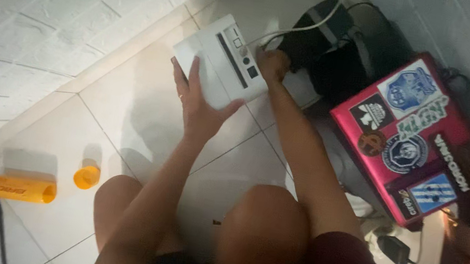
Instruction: The person loads a roll of thermal paper into a portable receipt printer, threads the paper through the mechanism, closes the lid, and powers on the device. The printer emits a blue light and prints a test strip, which the person removes and folds.
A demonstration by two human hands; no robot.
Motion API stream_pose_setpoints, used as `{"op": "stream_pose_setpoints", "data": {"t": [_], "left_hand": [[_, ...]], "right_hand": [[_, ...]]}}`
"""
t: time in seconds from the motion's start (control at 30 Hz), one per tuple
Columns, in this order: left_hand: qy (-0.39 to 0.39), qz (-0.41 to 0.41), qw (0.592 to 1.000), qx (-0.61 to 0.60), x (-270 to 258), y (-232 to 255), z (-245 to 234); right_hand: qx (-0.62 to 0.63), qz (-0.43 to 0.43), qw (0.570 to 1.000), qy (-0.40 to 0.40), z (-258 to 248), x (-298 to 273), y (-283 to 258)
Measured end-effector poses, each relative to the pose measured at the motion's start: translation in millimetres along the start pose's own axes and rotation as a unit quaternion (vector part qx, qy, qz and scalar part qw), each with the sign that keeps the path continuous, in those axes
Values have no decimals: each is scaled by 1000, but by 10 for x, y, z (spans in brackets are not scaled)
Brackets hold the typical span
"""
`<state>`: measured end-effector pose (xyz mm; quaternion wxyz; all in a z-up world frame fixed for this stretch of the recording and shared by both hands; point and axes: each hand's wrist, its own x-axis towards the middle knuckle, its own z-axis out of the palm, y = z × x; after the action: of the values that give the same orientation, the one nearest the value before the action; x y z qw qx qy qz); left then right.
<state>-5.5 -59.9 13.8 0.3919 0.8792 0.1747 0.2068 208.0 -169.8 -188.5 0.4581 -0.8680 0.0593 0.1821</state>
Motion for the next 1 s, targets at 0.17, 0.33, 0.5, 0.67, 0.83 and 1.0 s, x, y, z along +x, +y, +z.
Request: {"op": "stream_pose_setpoints", "data": {"t": [0.17,0.33,0.5,0.67,0.83,1.0], "left_hand": [[-7,-19,1000,-12,-20,48,-45],[-7,-15,1000,-19,7,8,-29],[-9,-12,1000,-13,-43,-5,-24],[-15,-39,999,-12,-14,-5,-21],[4,-17,1000,-20,-19,3,-1],[11,-25,1000,-14,-37,20,10]], "right_hand": [[-80,5,997,-7,-15,65,101],[178,-4,982,-63,-274,-42,265],[325,9,934,-150,-627,-388,61],[432,39,880,-192,-853,-741,-395],[537,-5,803,-259,-974,-792,-541],[540,-35,806,-239,-1033,-852,-505]]}}
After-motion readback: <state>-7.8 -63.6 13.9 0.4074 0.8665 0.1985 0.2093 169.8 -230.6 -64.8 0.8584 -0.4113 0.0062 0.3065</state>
